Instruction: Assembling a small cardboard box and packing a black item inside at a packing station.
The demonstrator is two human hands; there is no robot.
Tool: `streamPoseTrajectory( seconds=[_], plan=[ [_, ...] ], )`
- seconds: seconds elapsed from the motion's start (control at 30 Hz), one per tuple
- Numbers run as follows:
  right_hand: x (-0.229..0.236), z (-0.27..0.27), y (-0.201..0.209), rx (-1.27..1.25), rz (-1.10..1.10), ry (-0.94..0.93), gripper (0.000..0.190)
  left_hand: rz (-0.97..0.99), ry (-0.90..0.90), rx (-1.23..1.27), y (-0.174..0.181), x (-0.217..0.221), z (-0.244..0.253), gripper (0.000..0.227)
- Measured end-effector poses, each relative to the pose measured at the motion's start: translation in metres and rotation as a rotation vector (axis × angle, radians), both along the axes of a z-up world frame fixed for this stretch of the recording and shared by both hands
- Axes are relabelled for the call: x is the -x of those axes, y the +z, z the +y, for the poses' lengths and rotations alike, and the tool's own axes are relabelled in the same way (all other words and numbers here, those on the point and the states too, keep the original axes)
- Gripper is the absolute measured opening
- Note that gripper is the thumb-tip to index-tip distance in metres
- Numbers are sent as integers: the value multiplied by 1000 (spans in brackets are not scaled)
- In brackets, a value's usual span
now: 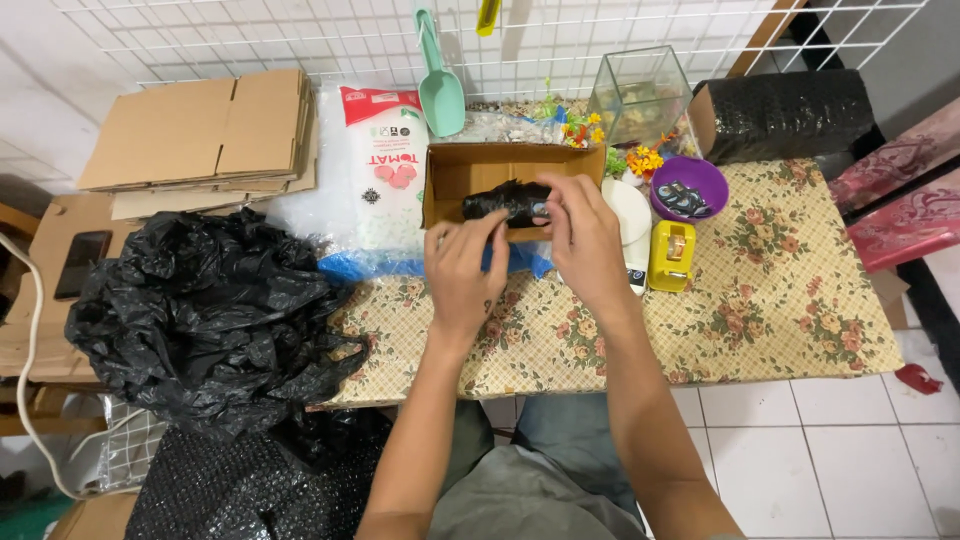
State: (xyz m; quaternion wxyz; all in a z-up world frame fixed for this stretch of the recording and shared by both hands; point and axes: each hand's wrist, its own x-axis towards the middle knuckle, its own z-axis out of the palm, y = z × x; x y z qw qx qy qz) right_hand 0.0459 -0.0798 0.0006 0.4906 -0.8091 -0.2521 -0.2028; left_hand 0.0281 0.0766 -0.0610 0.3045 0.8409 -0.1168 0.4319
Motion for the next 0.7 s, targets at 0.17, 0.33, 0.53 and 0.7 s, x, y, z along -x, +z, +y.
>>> streamPoseTrajectory(
  seconds=[0.17, 0.33, 0.53, 0.7],
  plan=[
    [3, 4, 1, 140, 19, -53, 16, -28, 25, -28, 13, 14, 2, 14],
    [0, 7, -6, 249, 4, -65, 16, 181, -68, -1, 46, 23, 6, 21],
    [-2, 13, -5, 231, -39, -75, 17, 421, -165, -4, 61, 4, 5, 28],
    [0, 12, -5, 57, 110, -6, 33, 588, -231, 98, 75, -1, 5, 33]
  ],
)
